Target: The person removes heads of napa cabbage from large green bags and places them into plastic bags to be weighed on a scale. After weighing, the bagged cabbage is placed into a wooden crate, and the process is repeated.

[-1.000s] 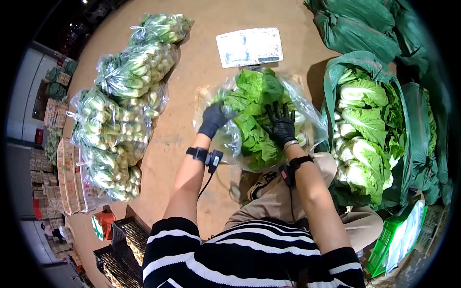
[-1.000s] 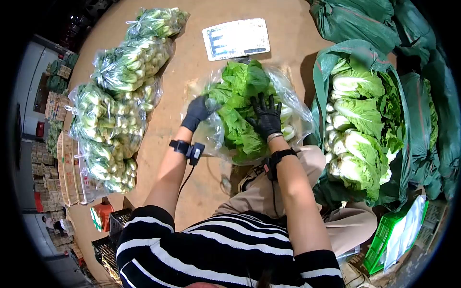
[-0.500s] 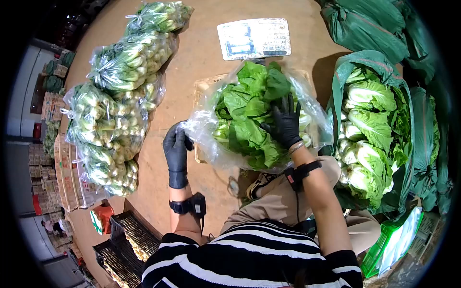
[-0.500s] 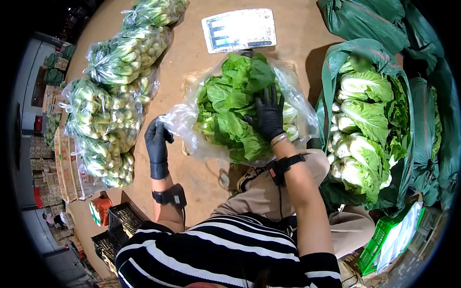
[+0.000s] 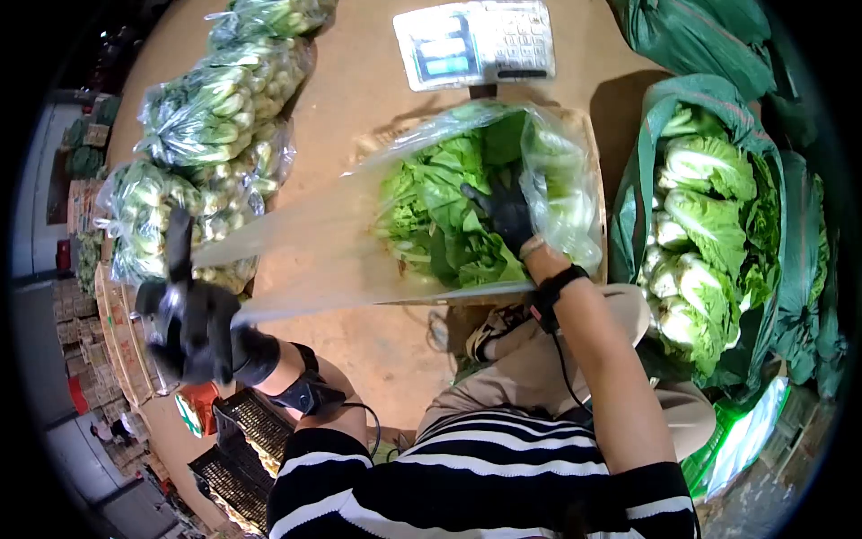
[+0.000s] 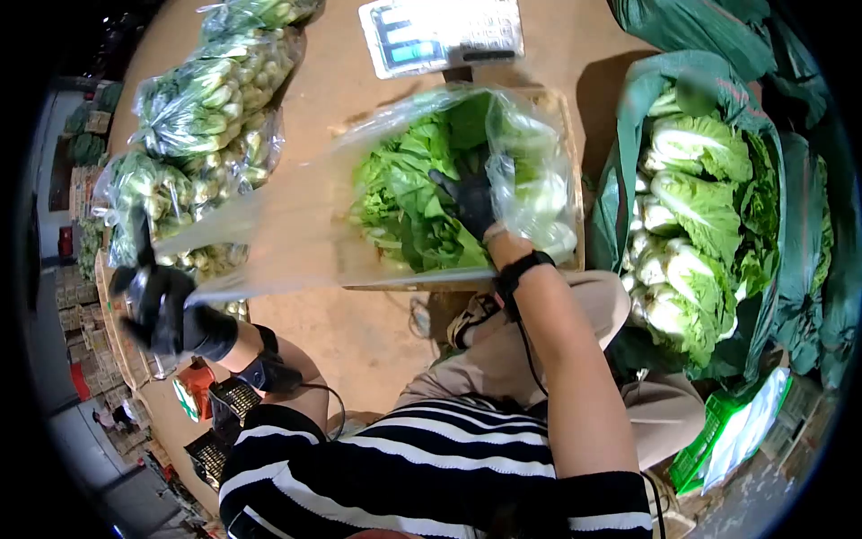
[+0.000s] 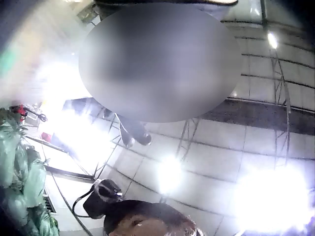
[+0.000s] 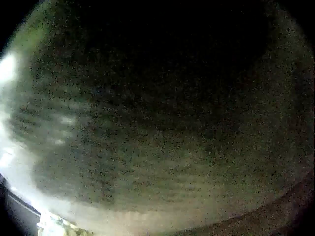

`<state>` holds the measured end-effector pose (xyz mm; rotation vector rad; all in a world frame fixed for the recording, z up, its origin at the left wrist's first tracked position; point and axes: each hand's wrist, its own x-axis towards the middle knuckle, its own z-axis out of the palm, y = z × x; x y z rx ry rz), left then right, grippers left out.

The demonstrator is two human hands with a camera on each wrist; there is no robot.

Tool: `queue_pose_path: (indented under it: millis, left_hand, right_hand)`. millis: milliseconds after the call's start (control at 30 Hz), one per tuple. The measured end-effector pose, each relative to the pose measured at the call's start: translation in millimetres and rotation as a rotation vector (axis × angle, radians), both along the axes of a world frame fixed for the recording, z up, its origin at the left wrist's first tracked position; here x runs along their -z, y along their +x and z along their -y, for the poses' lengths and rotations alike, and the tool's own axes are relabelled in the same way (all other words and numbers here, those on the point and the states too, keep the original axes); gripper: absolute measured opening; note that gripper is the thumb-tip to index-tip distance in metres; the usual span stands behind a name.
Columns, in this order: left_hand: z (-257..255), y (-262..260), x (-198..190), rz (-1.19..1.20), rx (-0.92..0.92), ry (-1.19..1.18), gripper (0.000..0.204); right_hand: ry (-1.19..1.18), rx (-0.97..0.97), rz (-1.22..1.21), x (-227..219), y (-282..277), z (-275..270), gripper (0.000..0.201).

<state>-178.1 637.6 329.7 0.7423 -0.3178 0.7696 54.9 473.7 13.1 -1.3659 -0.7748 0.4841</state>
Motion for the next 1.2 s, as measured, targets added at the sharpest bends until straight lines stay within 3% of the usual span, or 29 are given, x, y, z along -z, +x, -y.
queue_pose_path:
  millis: [33,100,133,167,200,233,267,333,400,467,533,600,633,667,733,767,800,833,867,900,933,1000,1067,1133,1200]
  left_hand:
    - [-4,-2,8,-0.012,0.009,-0.020,0.055]
    - [-20,-8,31,0.200,0.051,-0.231,0.038]
    - [-29,-18,47,0.084,-0.428,-0.373,0.059]
    - [-26,-19,46,0.091,-0.228,-0.313,0.062]
    - [-22,-22,47,0.096,-0.023,-0.250,0.065]
    - [-33,-39,60,0.030,0.145,0.009,0.065]
    - [-38,-65,77,-0.112,-0.031,0.049,0.064]
    - [-21,-57,72,-0.279,-0.099,0.241,0.064]
    - [-10,-44,61,-0.269,-0.017,0.306,0.063]
    - [-10,-42,58,-0.361,-0.084,0.424,0.061]
    - [0,-31,42,-0.489,-0.099,0.429,0.051]
    - [19,-16,20,-0.835,-0.314,0.447,0.041]
    - [29,-7,9,-1.012,-0.505,0.517,0.031]
    - [36,0,8,-1.153,-0.894,0.945,0.028]
    - [69,22,-11,-0.987,-1.328,1.116,0.027]
    - [99,36,-18,-0.708,-1.197,0.814,0.025]
    - [126,47,-20,-0.545,-1.084,0.801,0.031]
    - [150,56,-10,-0.464,-0.767,0.736,0.034]
    - [158,75,2,-0.361,-0.354,0.881,0.033]
    - [181,106,0,-0.499,-0.247,1.206,0.031]
    - [183,137,39,-0.490,-0.107,1.362,0.043]
    - [178,167,117,-0.723,-0.344,1.948,0.061]
    - [153,170,172,-0.813,-0.231,2.037,0.079]
    - [147,155,185,-0.900,-0.256,2.170,0.085]
    - [131,144,217,-1.050,-0.175,2.286,0.089]
  right_hand:
    - [-0.020,0.009,-0.012,7,-5,5,0.059]
    - [-0.518,0.047,0.591,4,2,4,0.063]
    - [-0.755,0.072,0.899,-2,9,-2,0.066]
    - [-0.851,-0.094,1.000,-38,13,3,0.066]
    - [-0.852,-0.067,1.016,-55,18,7,0.066]
    - [-0.729,-0.048,1.005,-66,21,13,0.067]
    - [-0.612,-0.037,0.988,-76,23,21,0.068]
    - [-0.614,-0.067,1.008,-104,30,35,0.064]
    - [-0.666,-0.190,0.860,-136,30,53,0.059]
    - [-0.677,-0.177,0.869,-149,32,71,0.061]
    - [-0.787,0.207,1.251,-147,41,89,0.068]
    - [-0.941,0.461,1.272,-188,42,105,0.072]
    - [-1.078,0.497,1.177,-182,54,111,0.076]
    - [-1.111,0.570,1.191,-164,68,116,0.071]
    - [-1.145,0.100,0.547,-140,105,125,0.048]
    - [-1.136,0.111,0.546,-138,108,126,0.048]
    - [-0.850,0.193,0.256,-138,111,126,0.040]
    - [-0.560,0.257,-0.026,-139,112,128,0.035]
    - [-0.561,0.261,-0.028,-141,112,129,0.035]
    - [-0.507,0.434,0.323,-144,109,129,0.040]
    - [-0.448,0.597,0.676,-145,103,131,0.045]
    - [-0.872,0.367,0.680,-150,75,133,0.056]
    - [-0.955,-0.052,0.513,-142,70,141,0.051]
    - [-0.848,0.056,0.685,-100,81,130,0.024]
    - [-0.287,0.624,0.417,-134,93,142,0.019]
